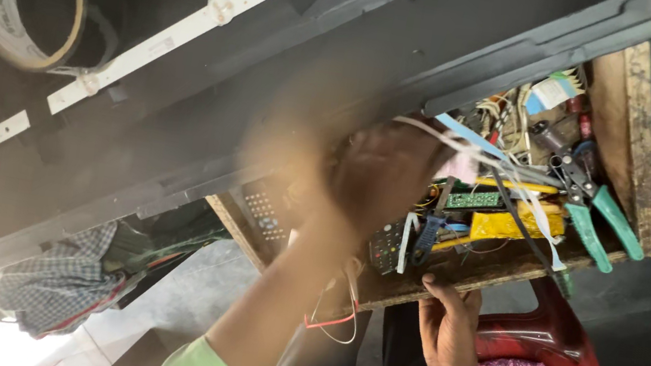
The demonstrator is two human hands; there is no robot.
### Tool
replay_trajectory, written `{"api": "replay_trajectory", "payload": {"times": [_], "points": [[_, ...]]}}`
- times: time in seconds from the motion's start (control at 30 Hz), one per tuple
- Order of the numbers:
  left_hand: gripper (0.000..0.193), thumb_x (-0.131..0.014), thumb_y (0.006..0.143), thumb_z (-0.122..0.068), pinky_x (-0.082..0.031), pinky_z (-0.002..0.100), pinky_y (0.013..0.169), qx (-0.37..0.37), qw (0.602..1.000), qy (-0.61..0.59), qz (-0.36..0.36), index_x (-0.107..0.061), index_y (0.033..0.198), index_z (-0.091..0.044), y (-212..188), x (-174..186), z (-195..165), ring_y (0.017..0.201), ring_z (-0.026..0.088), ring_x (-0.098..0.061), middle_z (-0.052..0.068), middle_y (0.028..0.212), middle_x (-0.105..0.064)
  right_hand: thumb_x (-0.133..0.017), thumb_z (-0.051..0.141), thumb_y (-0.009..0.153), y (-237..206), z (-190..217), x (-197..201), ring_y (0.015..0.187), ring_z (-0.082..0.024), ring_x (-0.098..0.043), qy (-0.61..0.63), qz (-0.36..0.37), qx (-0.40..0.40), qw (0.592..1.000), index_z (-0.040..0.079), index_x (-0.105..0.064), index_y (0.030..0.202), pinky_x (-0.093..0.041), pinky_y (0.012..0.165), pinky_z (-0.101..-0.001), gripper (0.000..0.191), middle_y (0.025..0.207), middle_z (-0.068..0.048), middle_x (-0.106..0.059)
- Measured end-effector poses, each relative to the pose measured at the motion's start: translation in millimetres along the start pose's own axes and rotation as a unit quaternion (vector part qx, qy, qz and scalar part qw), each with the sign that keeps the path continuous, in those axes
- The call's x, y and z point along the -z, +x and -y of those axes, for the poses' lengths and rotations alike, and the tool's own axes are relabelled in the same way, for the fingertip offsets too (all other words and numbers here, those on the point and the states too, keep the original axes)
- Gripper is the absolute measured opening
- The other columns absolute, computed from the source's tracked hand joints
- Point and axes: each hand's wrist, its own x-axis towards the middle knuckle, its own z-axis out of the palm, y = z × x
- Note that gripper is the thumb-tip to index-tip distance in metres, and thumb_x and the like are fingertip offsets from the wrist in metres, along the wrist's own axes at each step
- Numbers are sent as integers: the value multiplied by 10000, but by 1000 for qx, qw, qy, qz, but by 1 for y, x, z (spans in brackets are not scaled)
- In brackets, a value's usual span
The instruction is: The person repairs the LED backlight strips inside a television panel on a workbench. They use a soldering iron to solder connections on the LED strips, handle a multimeter tester, and sort through a tray of electronic parts and tools to retrieve components and wire.
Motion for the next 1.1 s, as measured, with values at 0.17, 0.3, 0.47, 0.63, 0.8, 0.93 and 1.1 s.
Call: {"api": "replay_trajectory", "payload": {"times": [0.17,0.3,0.47,0.63,0.8,0.93,1.1], "points": [[441,-641,835,-258,-411,582,1054,-19,996,76,-43,-692,1236,-83,-27,3,-26,1319,362,-491,114,1306,-633,-679,-136,785,2,-2,-1,1062,-154,-678,5,-24,-11,1000,43,-563,1304,-553,942,-309,561,1179,-53,-682],[515,-660,917,-176,-362,519,1265,11,997,63,-44,-583,1420,-96,-42,17,-16,1478,340,-440,110,1505,-549,-680,-135,756,5,-4,6,1032,-154,-683,7,-40,-6,999,56,-572,1275,-566,929,-319,564,1152,-52,-684],[642,-749,883,-397,-293,590,1158,47,994,-23,-91,-566,1376,-29,-40,34,-16,1357,395,-455,181,1402,-552,-706,-118,825,4,-5,15,1015,-160,-672,0,-15,-16,1000,5,-592,1252,-551,896,-316,459,1138,-76,-681],[349,-733,892,-336,-396,542,994,43,995,-55,67,-710,1128,-79,3,21,-13,1114,342,-575,134,1132,-677,-782,16,826,4,14,3,1069,-158,-655,-88,0,-47,995,48,-545,1320,-539,942,-351,549,1172,-42,-669],[190,-688,939,-292,-470,500,942,83,983,-78,141,-742,996,-119,19,6,-9,1014,339,-620,111,1002,-703,-701,551,862,-10,110,-17,1101,-199,-702,-667,115,-148,722,100,-509,1422,-560,956,-398,744,1151,-79,-722],[262,-705,859,-305,-491,490,914,98,985,-76,117,-708,978,-72,10,14,-12,1012,360,-606,138,1012,-677,-643,408,952,-26,182,-58,832,-320,-651,-658,91,-157,731,138,-688,1262,-582,763,-463,414,950,-140,-711],[219,-701,852,-262,-500,488,848,16,998,-62,-2,-703,965,-74,-10,29,-15,944,351,-625,131,971,-681,-704,161,1015,45,207,-154,1203,-330,-631,-641,137,452,605,-5,-627,1315,-533,1012,-482,351,1320,-180,-648]]}}
